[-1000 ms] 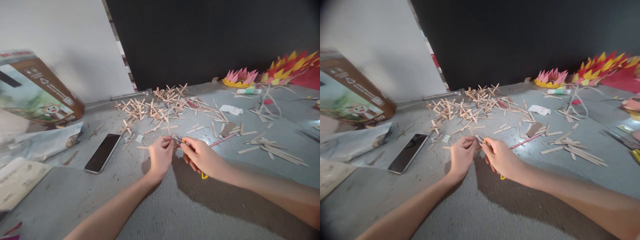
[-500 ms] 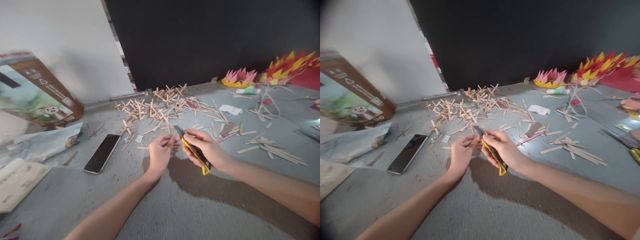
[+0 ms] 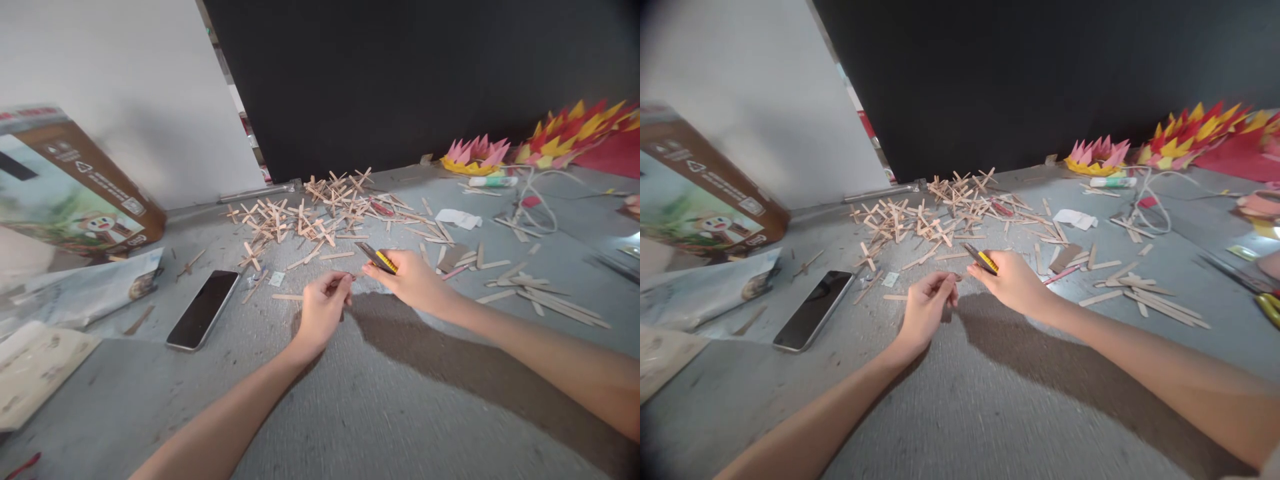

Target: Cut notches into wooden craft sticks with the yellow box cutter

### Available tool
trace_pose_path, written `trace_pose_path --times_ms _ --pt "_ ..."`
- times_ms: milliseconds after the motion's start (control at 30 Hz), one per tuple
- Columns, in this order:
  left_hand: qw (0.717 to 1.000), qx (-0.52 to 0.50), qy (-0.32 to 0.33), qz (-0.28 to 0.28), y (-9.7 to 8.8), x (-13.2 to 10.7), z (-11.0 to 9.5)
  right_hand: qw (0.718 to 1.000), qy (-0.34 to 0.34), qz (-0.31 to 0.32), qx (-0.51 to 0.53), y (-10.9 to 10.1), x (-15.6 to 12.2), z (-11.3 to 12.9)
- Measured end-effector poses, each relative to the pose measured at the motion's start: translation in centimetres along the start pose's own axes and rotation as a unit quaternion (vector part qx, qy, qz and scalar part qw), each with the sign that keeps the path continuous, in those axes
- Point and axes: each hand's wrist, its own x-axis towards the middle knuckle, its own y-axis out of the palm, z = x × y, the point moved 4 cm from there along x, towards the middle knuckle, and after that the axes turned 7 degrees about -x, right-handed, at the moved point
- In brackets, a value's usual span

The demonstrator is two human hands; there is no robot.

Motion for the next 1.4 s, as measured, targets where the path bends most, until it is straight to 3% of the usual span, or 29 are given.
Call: trace_pose_path --times_ms 200,300,400,533,667,767,833,933,1100,1400 --pt "0.995 -0.084 0.017 -0.041 -0.4 0.2 -0.1 0.994 0.043 0.002 0.103 0.3 -0.7 0.2" --pt "0.992 -0.120 0.034 -0.019 0.1 0.1 -0.5 0.983 0.070 0.002 0.168 0.8 -1.1 0.5" --pt "0.994 -0.097 0.042 0.010 0.8 -0.4 -0.8 0.974 0.080 0.009 0.212 1.5 -1.6 0.9" --pt "0.996 -0.049 0.071 -0.015 0.6 -0.8 -1.1 0.969 0.071 0.040 0.234 2.4 -2.0 1.3" --pt "0.995 -0.056 0.083 -0.030 0.5 -0.5 -1.1 0.979 0.055 0.032 0.194 2.3 -2.1 1.4" --pt "0.992 -0.102 0.065 -0.030 0.5 -0.2 -0.8 0.987 0.024 -0.001 0.160 1.4 -2.2 1.8" --pt "0.992 -0.112 0.051 -0.035 0.4 -0.1 -0.5 0.990 0.005 0.010 0.144 1.1 -2.4 2.2" --pt "0.994 -0.088 0.042 -0.045 0.0 0.1 -0.3 0.995 -0.023 0.042 0.083 1.0 -2.9 2.8" --pt "0.999 -0.022 0.037 -0.032 0.0 0.0 -0.5 0.997 -0.075 0.018 -0.023 1.1 -3.5 3.2" --pt "0.998 0.024 0.050 0.008 0.4 -0.4 -0.3 0.995 -0.084 0.016 -0.047 1.6 -3.4 2.8"
